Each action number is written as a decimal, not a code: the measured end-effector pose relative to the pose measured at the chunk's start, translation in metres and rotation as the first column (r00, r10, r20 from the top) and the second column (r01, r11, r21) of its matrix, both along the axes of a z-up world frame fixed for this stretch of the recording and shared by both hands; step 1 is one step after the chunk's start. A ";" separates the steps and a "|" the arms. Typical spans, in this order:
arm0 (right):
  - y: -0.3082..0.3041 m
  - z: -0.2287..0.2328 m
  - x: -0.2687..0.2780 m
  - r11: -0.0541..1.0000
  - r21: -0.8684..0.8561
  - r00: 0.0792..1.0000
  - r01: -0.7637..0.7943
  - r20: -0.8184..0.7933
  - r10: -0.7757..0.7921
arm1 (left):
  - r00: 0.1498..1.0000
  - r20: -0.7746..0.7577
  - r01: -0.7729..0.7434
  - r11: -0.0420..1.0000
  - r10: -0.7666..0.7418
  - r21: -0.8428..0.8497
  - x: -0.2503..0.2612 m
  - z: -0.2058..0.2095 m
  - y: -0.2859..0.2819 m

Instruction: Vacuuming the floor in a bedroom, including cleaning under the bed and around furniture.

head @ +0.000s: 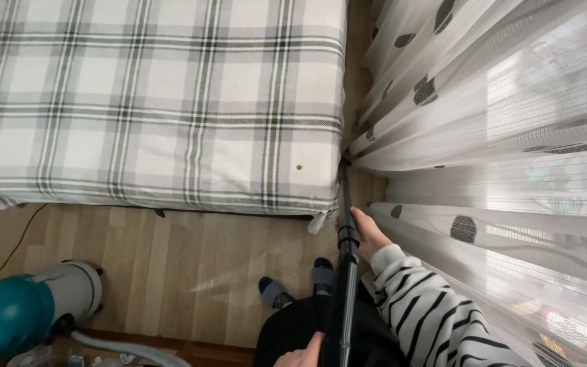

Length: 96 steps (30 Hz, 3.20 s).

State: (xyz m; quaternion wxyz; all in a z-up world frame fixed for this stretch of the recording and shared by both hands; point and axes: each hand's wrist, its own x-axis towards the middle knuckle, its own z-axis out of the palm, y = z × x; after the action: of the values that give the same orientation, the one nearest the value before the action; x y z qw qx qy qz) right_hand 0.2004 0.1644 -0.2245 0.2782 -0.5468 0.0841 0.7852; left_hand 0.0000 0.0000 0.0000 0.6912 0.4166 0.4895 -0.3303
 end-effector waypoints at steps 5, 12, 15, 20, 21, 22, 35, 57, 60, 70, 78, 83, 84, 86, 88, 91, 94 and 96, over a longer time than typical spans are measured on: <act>0.044 0.000 -0.004 0.997 0.029 0.998 0.065 0.004 -0.066 | 0.965 0.116 -0.249 0.959 0.235 0.131 0.022 0.043 0.033; 0.040 0.085 0.047 0.939 0.221 0.959 -0.265 0.160 0.234 | 0.947 0.282 -0.218 0.952 0.153 0.216 0.071 0.046 0.063; 0.018 0.128 0.059 0.958 0.232 0.977 -0.169 0.171 0.130 | 0.945 0.316 -0.153 0.965 0.079 0.215 0.084 0.049 0.071; 0.005 0.186 0.056 0.935 0.342 0.986 -0.092 0.160 0.039 | 0.953 0.302 -0.140 0.933 0.035 0.331 0.104 0.046 0.080; 0.007 0.186 0.057 0.903 0.424 0.992 -0.066 0.123 0.015 | 0.953 0.300 -0.141 0.929 0.034 0.343 0.108 0.046 0.084; 0.019 0.173 0.059 0.900 0.432 0.992 -0.065 0.124 0.012 | 0.953 0.302 -0.140 0.926 0.029 0.351 0.117 0.024 0.085; 0.024 0.050 0.039 0.659 -0.026 0.343 -0.752 0.838 0.424 | 0.940 0.208 -0.337 0.831 0.271 0.443 0.111 -0.138 0.124; 0.296 -0.106 0.029 0.737 0.006 0.283 -0.675 0.926 0.251 | 0.701 0.226 -0.709 0.628 0.676 0.321 0.052 -0.232 0.314; 0.363 -0.124 0.038 0.743 0.001 0.297 -0.670 0.917 0.266 | 0.628 0.187 -0.758 0.540 0.755 0.365 0.075 -0.252 0.359; 0.513 -0.193 0.069 0.705 0.082 0.311 -0.705 0.928 0.203 | 0.538 0.239 -0.802 0.403 0.809 0.440 0.132 -0.316 0.507; 0.604 -0.208 0.092 0.723 0.075 0.305 -0.687 0.932 0.194 | 0.481 0.153 -0.825 0.386 0.863 0.413 0.134 -0.342 0.531; 0.666 -0.194 0.097 0.736 0.062 0.299 -0.674 0.934 0.196 | 0.489 0.050 -0.830 0.447 0.871 0.333 0.140 -0.351 0.519; 0.677 -0.190 0.098 0.740 0.053 0.286 -0.671 0.939 0.192 | 0.509 0.039 -0.824 0.473 0.860 0.313 0.140 -0.354 0.514; 0.689 -0.191 0.107 0.738 0.037 0.252 -0.673 0.950 0.183 | 0.525 0.029 -0.816 0.493 0.851 0.302 0.139 -0.348 0.514; 0.690 -0.190 0.113 0.737 0.019 0.225 -0.676 0.957 0.181 | 0.541 0.008 -0.806 0.515 0.841 0.292 0.133 -0.345 0.505; 0.674 -0.180 0.121 0.736 0.005 0.191 -0.677 0.967 0.170 | 0.535 0.088 -0.818 0.488 0.840 0.304 0.122 -0.350 0.490; 0.641 -0.160 0.128 0.737 -0.014 0.194 -0.676 0.961 0.197 | 0.482 0.014 -0.853 0.466 0.876 0.234 0.110 -0.346 0.480; 0.614 -0.148 0.133 0.755 -0.041 0.202 -0.654 0.953 0.227 | 0.487 0.127 -0.836 0.420 0.864 0.352 0.105 -0.347 0.465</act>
State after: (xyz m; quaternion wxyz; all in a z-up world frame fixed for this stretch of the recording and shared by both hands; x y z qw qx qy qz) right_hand 0.3332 0.7785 -0.3724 0.1303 -0.8218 -0.4027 0.3815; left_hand 0.1052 0.4646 -0.3470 0.6528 0.2207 0.7095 0.1472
